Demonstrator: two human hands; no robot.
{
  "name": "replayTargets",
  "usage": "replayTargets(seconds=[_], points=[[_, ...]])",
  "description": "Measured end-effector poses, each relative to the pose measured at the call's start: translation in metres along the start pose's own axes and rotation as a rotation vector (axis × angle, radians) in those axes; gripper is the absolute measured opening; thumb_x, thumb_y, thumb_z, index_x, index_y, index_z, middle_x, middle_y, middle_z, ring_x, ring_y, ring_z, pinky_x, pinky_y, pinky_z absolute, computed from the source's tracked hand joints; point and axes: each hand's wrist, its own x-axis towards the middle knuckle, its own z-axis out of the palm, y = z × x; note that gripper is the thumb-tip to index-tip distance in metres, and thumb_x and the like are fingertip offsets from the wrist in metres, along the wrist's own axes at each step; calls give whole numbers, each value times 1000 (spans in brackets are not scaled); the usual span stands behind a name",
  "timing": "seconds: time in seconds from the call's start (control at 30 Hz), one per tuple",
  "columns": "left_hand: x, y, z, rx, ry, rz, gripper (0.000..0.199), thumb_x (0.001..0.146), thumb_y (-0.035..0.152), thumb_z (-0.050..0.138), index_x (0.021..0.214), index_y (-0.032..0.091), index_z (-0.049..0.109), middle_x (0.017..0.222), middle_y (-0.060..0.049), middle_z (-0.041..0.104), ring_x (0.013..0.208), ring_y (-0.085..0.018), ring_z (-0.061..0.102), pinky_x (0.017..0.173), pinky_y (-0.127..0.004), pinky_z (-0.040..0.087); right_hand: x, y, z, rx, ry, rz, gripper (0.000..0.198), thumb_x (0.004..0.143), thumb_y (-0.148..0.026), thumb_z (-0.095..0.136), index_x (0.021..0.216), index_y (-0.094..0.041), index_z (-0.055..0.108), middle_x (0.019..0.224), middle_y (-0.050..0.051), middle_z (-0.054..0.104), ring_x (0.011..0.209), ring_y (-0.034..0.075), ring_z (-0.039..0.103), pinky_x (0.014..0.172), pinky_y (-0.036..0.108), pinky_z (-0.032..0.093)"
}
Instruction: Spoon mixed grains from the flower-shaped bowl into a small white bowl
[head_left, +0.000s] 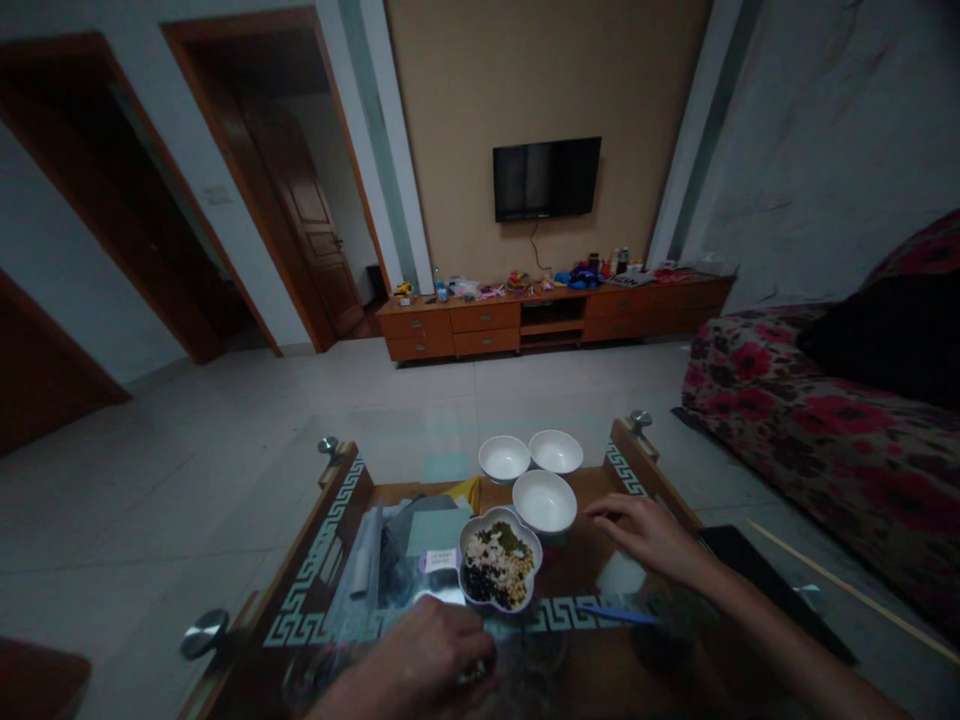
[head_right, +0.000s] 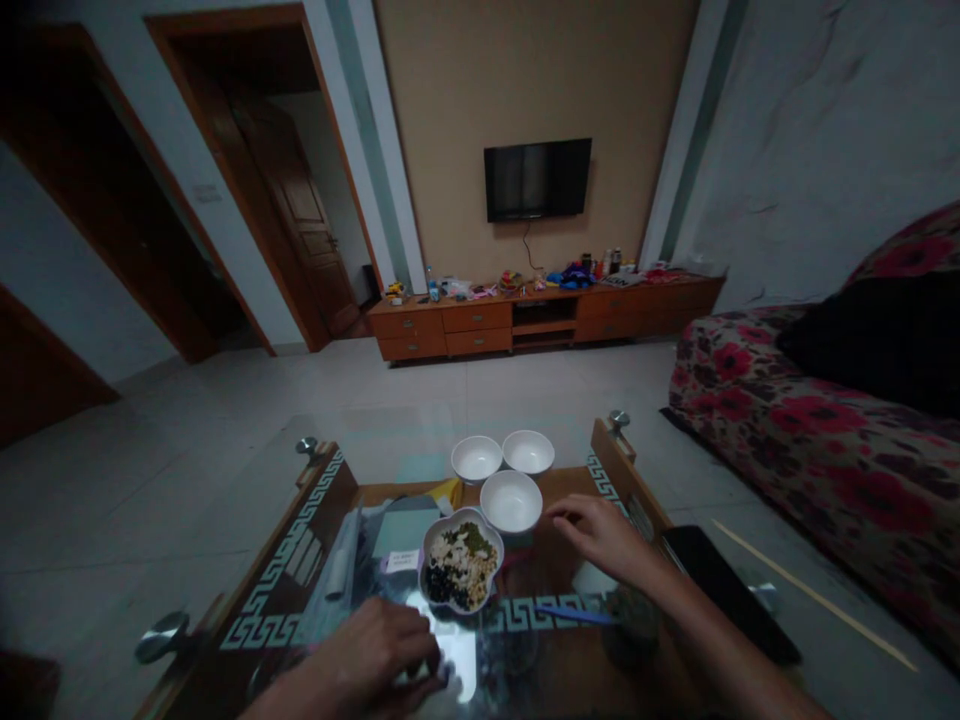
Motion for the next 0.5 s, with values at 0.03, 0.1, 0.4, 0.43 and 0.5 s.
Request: replayTargets(seconds=[0.03,0.1,0.4,0.43,0.5], points=[[2,-13,-12,48,44,-34,17,98,42,57,91,28,64,83,-8,70,75,-26,69,59,-44,44,1,4,0,12,15,16,29,102,-33,55,113,-26,81,117,10,81,107,27,76,96,42,60],[3,-29,-32,8,140,-74,20,101,41,53,91,27,62,77,-3,70,70,-21,68,60,-41,40,1,14,1,25,27,52,32,102,-38,54,116,-25,81,120,11,80,110,28,76,99,45,60],[-10,-96,-70,75,252,-139,33,105,42,47,89,22,67,75,-2,69,65,-14,59,63,-33,33,-4,47,-9,-8,-62,188,37,97,-43,57,119,-22,80,124,14,80,115,31,74,104,46,56],[-15,-107,-74,24,245,-175,38,106,47,46,89,21,68,76,-3,69,65,-13,58,63,-32,35,-4,44,-9,-11,-87,197,36,97,-41,57,116,-22,81,121,13,81,111,30,75,100,44,57],[-26,-128,-79,-84,266,-284,46,105,57,45,92,21,70,79,-4,70,68,-14,60,66,-31,40,-5,34,-7,-35,-188,222,29,94,-36,60,106,-21,82,106,11,83,97,27,76,86,38,58]])
